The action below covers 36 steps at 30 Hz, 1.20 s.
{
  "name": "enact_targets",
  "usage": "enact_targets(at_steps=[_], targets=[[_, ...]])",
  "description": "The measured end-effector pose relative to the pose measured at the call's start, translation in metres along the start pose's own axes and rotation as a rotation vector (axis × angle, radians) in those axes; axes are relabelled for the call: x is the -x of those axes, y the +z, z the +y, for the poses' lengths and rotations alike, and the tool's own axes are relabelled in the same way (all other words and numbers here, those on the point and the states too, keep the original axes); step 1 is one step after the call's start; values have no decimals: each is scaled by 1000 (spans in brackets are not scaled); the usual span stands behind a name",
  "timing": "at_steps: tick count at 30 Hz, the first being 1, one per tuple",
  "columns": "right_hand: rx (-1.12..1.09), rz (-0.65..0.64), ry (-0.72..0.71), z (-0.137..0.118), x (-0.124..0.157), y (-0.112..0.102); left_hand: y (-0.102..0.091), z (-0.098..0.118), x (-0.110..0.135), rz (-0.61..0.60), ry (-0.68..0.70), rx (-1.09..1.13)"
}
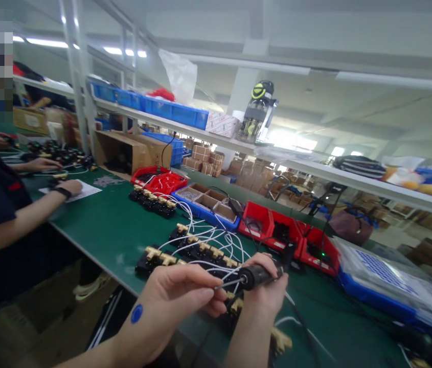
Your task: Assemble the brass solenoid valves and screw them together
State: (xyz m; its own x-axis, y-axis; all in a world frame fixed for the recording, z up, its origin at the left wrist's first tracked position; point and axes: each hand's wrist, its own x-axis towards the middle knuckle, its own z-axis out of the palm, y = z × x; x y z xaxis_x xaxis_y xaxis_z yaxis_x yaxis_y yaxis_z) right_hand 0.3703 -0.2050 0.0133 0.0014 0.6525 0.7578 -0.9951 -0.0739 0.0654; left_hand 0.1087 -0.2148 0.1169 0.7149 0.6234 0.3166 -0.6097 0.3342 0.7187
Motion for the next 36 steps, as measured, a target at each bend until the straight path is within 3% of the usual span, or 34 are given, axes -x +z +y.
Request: enact_targets(at_steps=[7, 13, 17, 21, 26, 30, 33, 36], targets=[[-11, 11, 14, 8, -4, -2, 1, 5, -1, 58, -41, -8], [-54, 111, -75, 27, -10, 9, -7, 12, -1, -11, -213, 52], [-98, 198, -173, 42, -13, 20, -20, 15, 0, 2, -152, 5], [-118, 265, -246, 48, -14, 31, -49, 17, -1, 90, 1, -147], [-78, 298, -386, 58, -17, 42, -112, 15, 1, 417, 221, -571], [30, 368, -509, 73, -26, 51, -154, 12, 9, 525, 261, -792], [219, 482, -651, 85, -37, 56, -167, 14, 13, 541, 262, -877], [667, 682, -824, 99, -49, 60, -161, 20, 16, 505, 261, -957]])
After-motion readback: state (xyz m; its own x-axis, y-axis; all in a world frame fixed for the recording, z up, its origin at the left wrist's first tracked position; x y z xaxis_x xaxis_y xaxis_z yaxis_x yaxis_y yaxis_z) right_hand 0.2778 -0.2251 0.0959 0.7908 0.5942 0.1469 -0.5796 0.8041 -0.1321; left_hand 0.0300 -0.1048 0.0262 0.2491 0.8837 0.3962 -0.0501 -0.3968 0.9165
